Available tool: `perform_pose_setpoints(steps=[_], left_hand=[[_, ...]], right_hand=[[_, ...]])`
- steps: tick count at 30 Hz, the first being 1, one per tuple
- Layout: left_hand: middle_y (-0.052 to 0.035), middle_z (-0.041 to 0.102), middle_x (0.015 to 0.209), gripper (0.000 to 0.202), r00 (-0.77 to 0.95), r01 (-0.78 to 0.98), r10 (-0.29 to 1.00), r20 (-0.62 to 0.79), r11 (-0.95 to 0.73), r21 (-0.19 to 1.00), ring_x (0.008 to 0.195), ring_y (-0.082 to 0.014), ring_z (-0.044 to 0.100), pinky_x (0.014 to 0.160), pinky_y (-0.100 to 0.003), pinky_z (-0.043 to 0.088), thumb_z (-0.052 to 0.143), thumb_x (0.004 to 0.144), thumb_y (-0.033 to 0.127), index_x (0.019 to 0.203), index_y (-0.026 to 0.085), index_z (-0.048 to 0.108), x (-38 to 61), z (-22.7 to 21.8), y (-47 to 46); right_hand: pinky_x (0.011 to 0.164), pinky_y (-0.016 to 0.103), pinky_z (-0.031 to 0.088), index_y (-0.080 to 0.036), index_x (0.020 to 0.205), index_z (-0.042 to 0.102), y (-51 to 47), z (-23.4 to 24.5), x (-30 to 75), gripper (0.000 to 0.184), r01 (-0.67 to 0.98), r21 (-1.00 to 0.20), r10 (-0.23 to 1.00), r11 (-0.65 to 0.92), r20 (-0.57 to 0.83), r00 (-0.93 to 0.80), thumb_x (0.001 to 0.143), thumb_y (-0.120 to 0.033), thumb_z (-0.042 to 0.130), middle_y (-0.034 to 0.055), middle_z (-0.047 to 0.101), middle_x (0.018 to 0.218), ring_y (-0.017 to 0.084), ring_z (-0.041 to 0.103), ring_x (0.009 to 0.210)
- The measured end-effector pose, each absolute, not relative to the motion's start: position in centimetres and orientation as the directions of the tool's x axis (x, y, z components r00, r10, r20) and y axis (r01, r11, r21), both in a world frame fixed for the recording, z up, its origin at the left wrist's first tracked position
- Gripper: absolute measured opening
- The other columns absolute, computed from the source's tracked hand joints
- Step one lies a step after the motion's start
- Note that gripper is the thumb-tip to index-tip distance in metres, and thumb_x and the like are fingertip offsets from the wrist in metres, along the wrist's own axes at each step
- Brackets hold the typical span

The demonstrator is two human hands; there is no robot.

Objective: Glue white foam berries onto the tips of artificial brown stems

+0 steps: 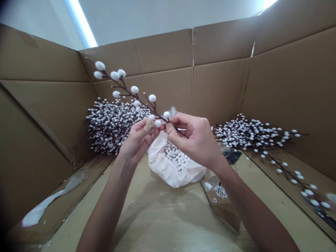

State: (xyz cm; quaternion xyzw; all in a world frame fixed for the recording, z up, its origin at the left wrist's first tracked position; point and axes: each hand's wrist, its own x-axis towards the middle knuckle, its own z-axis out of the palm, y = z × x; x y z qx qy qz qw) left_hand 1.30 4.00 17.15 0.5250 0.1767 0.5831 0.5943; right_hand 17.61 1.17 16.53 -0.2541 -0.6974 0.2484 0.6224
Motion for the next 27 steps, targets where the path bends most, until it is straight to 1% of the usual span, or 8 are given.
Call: perform_pose_setpoints(steps=[4, 10, 14, 18, 24, 27], left_hand=[[-0.0028, 0.073, 0.072, 0.013, 0.257, -0.501, 0.87, 0.42, -0.252, 0.828, 0.076, -0.0177, 0.071, 0.077, -0.028, 0.057, 0.078, 0.066, 0.015, 0.077, 0.014, 0.071, 1.49, 17.24, 3.81], [-0.0006, 0.074, 0.069, 0.014, 0.253, -0.514, 0.847, 0.468, -0.293, 0.806, 0.067, -0.0157, 0.071, 0.068, -0.027, 0.059, 0.082, 0.061, 0.017, 0.07, 0.016, 0.072, 1.74, 17.39, 3.39], [-0.0015, 0.075, 0.071, 0.016, 0.224, -0.476, 0.852, 0.473, -0.328, 0.816, 0.068, -0.016, 0.071, 0.07, -0.027, 0.058, 0.085, 0.059, 0.021, 0.068, 0.016, 0.073, 1.8, 17.37, 3.22], [-0.0015, 0.075, 0.07, 0.015, 0.212, -0.458, 0.845, 0.492, -0.359, 0.813, 0.066, -0.0153, 0.071, 0.069, -0.027, 0.058, 0.084, 0.059, 0.022, 0.068, 0.017, 0.073, 1.72, 17.29, 3.29], [-0.0018, 0.076, 0.076, 0.011, 0.235, -0.462, 0.817, 0.527, -0.383, 0.8, 0.072, -0.0151, 0.072, 0.071, -0.026, 0.058, 0.083, 0.062, 0.021, 0.069, 0.018, 0.075, 1.56, 17.23, 3.46], [-0.0021, 0.077, 0.077, 0.012, 0.233, -0.457, 0.816, 0.528, -0.388, 0.801, 0.073, -0.0157, 0.072, 0.072, -0.026, 0.059, 0.083, 0.062, 0.022, 0.069, 0.019, 0.075, 1.56, 17.23, 3.41]], right_hand=[[0.067, 0.028, 0.057, -0.017, 0.075, 0.063, 1.22, 16.49, 17.67, 0.005, 0.064, -0.659, 0.662, 0.749, 0.742, -0.105, 0.08, -0.018, 0.061, 0.0026, 0.066, 0.078, 0.017, 0.067, 0.075], [0.066, 0.028, 0.057, -0.017, 0.076, 0.064, 1.28, 16.5, 17.8, 0.006, 0.083, -0.646, 0.651, 0.759, 0.75, -0.117, 0.081, -0.017, 0.06, 0.0025, 0.067, 0.079, 0.016, 0.067, 0.073], [0.066, 0.027, 0.058, -0.016, 0.078, 0.066, 1.24, 16.51, 17.75, 0.006, 0.08, -0.646, 0.651, 0.759, 0.751, -0.114, 0.081, -0.016, 0.061, 0.0027, 0.067, 0.079, 0.016, 0.067, 0.071], [0.065, 0.027, 0.057, -0.016, 0.078, 0.067, 1.21, 16.55, 17.65, 0.008, 0.087, -0.638, 0.644, 0.765, 0.757, -0.113, 0.082, -0.016, 0.06, 0.0028, 0.067, 0.079, 0.015, 0.066, 0.071], [0.064, 0.026, 0.056, -0.016, 0.078, 0.068, 1.26, 16.63, 17.78, 0.01, 0.11, -0.62, 0.63, 0.777, 0.765, -0.133, 0.083, -0.019, 0.06, 0.0026, 0.067, 0.077, 0.014, 0.065, 0.071], [0.062, 0.024, 0.055, -0.016, 0.078, 0.068, 1.32, 16.57, 17.84, 0.009, 0.124, -0.613, 0.625, 0.78, 0.77, -0.126, 0.083, -0.02, 0.061, 0.0022, 0.066, 0.076, 0.013, 0.064, 0.069]])
